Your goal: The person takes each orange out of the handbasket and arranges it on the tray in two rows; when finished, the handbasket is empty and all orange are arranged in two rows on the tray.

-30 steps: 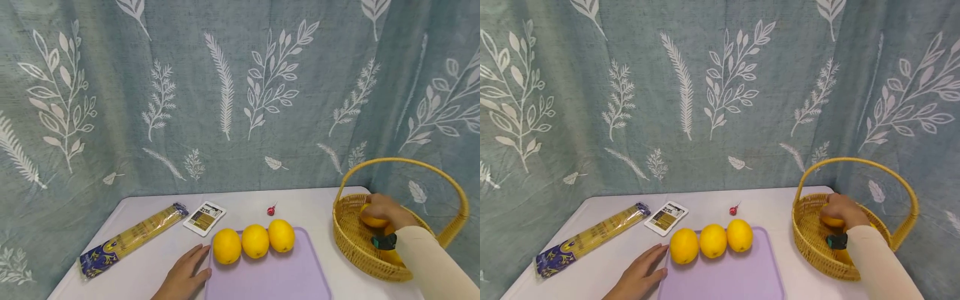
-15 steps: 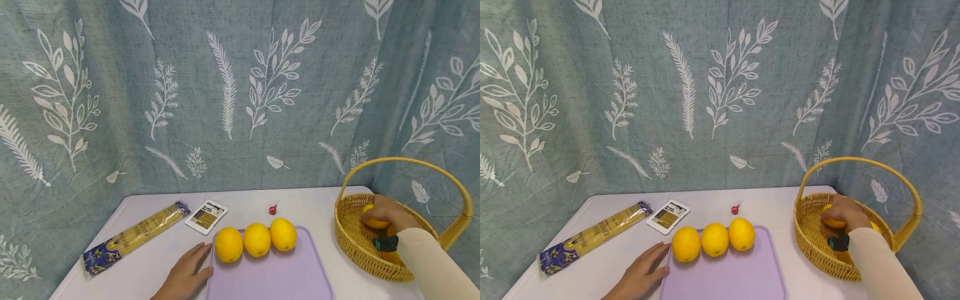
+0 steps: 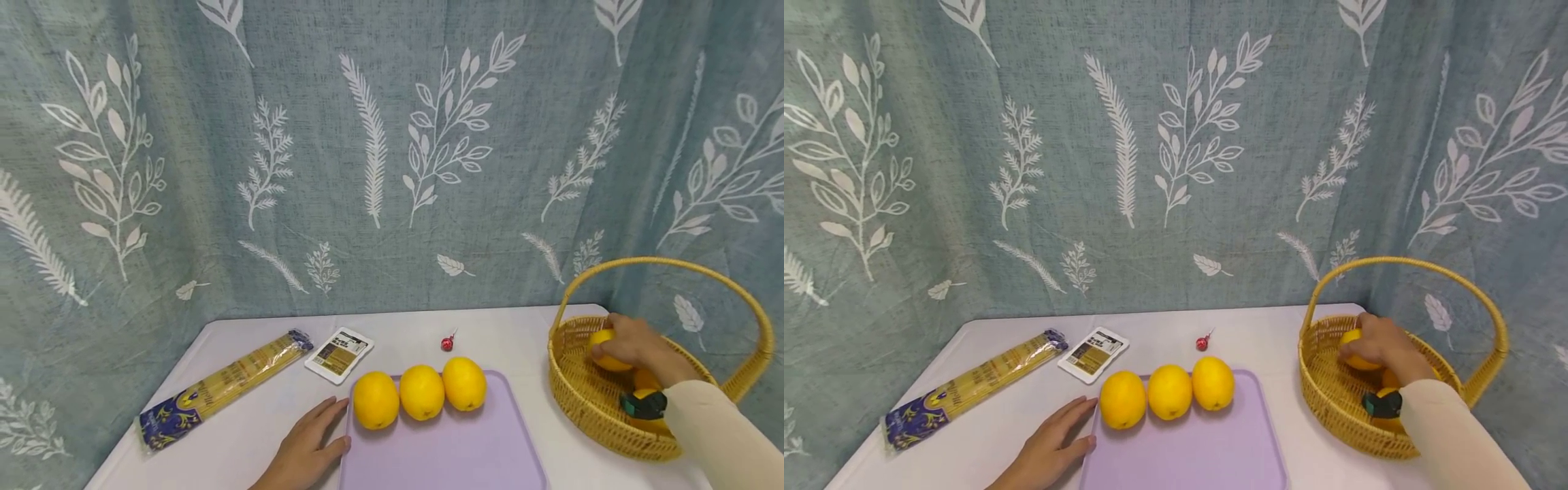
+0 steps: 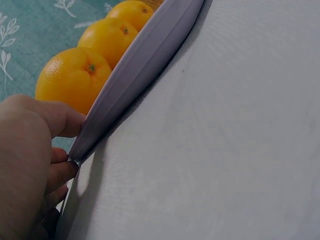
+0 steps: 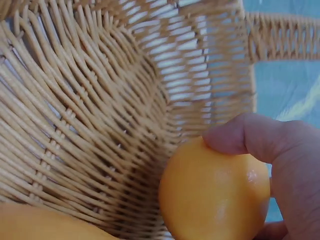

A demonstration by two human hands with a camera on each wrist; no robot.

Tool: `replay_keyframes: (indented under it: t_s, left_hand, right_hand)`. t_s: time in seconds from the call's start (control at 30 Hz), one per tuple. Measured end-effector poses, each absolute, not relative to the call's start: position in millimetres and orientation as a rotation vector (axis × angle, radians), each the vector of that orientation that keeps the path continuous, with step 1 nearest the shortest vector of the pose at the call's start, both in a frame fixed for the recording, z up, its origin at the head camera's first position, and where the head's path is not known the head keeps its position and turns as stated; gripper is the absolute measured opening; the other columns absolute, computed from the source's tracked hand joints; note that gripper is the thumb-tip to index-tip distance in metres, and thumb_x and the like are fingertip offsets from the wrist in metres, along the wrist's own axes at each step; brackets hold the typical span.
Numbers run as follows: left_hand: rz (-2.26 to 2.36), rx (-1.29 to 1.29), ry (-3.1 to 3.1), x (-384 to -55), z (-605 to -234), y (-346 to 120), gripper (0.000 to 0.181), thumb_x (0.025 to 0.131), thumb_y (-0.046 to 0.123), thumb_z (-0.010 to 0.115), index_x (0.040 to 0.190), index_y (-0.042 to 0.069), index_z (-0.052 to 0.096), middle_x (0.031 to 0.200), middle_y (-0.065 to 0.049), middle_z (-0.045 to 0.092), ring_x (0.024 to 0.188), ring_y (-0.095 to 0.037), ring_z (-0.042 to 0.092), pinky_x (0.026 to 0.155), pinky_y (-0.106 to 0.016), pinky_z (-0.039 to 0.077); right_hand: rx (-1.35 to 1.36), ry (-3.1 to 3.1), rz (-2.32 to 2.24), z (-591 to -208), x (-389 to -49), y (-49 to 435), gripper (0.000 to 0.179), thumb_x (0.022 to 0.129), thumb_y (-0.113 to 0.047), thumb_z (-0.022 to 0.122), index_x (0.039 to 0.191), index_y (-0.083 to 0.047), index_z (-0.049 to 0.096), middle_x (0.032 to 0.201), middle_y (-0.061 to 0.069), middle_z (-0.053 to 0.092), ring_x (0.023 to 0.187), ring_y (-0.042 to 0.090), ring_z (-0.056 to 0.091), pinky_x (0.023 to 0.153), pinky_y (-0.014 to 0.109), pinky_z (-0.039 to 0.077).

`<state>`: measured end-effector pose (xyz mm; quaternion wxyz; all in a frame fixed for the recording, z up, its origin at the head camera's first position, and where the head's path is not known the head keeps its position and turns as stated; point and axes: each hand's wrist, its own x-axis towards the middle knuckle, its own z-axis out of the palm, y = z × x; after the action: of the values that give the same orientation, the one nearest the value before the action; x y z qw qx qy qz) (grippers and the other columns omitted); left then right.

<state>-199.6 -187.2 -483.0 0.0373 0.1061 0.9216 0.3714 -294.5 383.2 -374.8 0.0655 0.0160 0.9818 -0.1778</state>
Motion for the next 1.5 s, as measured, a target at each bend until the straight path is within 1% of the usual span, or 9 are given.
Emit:
replay_keyframes:
  t_s: [0.17,0.37,0.57,0.67,0.8,1.03,1.17,1.33,1.5]
  left_hand:
    - [1.149,0.345,2.839,-201,-483,-184,0.064,0.091,0.036,0.072,0.147,0.012,0.053,0.156,-0.021,0.042,0.142,-0.048,0.037,0.112,-0.073,0.028]
    - [1.145,0.340,2.852,-200,-481,-186,0.063,0.090,0.034,0.074,0.146,0.012,0.054,0.155,-0.022,0.043,0.142,-0.048,0.038,0.112,-0.072,0.029]
    - [1.160,0.330,2.844,-198,-479,-186,0.062,0.090,0.032,0.074,0.146,0.012,0.054,0.155,-0.022,0.043,0.142,-0.048,0.038,0.112,-0.072,0.028]
    - [1.163,0.311,2.826,-199,-479,-185,0.062,0.091,0.033,0.073,0.146,0.012,0.054,0.155,-0.022,0.042,0.142,-0.048,0.038,0.112,-0.072,0.028]
    - [1.162,0.299,2.817,-200,-479,-185,0.062,0.091,0.034,0.073,0.146,0.012,0.054,0.155,-0.022,0.042,0.141,-0.048,0.038,0.112,-0.073,0.028]
    - [1.175,0.307,2.817,-201,-480,-185,0.062,0.090,0.032,0.074,0.145,0.011,0.055,0.154,-0.023,0.044,0.141,-0.048,0.039,0.112,-0.071,0.029]
    - [1.177,0.297,2.807,-201,-480,-185,0.062,0.090,0.032,0.074,0.145,0.011,0.055,0.154,-0.023,0.043,0.141,-0.048,0.039,0.112,-0.072,0.029]
    - [1.179,0.281,2.794,-202,-480,-185,0.062,0.090,0.032,0.074,0.145,0.012,0.055,0.155,-0.023,0.042,0.141,-0.049,0.038,0.112,-0.072,0.028]
    - [1.190,0.259,2.779,-204,-480,-185,0.061,0.090,0.031,0.073,0.146,0.013,0.055,0.156,-0.023,0.041,0.142,-0.049,0.037,0.111,-0.074,0.029]
  right_hand:
    - [-0.067,3.050,-0.483,-365,-291,378,0.075,0.082,-0.036,0.077,0.129,0.014,0.047,0.093,0.020,0.061,0.074,0.029,0.056,0.060,0.039,0.048]
    - [-0.217,3.148,-0.481,-359,-287,369,0.074,0.081,-0.037,0.079,0.131,0.010,0.051,0.096,0.018,0.063,0.077,0.027,0.056,0.060,0.037,0.046]
    - [-0.331,3.233,-0.521,-357,-281,362,0.073,0.080,-0.038,0.082,0.129,0.009,0.055,0.095,0.016,0.065,0.076,0.025,0.056,0.059,0.034,0.043]
    - [-0.350,3.261,-0.550,-358,-277,358,0.071,0.079,-0.038,0.082,0.128,0.006,0.058,0.099,0.019,0.066,0.077,0.026,0.057,0.060,0.034,0.043]
    - [-0.308,3.260,-0.602,-359,-270,350,0.070,0.080,-0.040,0.081,0.130,0.002,0.058,0.106,0.022,0.066,0.081,0.028,0.057,0.062,0.033,0.043]
    - [-0.328,3.240,-0.781,-359,-255,335,0.069,0.081,-0.038,0.082,0.135,-0.004,0.057,0.106,0.017,0.066,0.078,0.022,0.055,0.060,0.032,0.045]
    - [-0.344,3.223,-0.857,-357,-247,325,0.070,0.081,-0.039,0.083,0.137,-0.006,0.057,0.115,0.019,0.065,0.079,0.021,0.055,0.061,0.033,0.046]
    - [-0.441,3.191,-0.938,-355,-240,308,0.067,0.080,-0.035,0.083,0.135,-0.006,0.059,0.129,0.020,0.062,0.088,0.023,0.057,0.065,0.034,0.049]
    - [-0.572,3.169,-0.993,-354,-232,287,0.062,0.078,-0.029,0.084,0.131,-0.007,0.061,0.127,0.016,0.064,0.094,0.024,0.058,0.070,0.036,0.051]
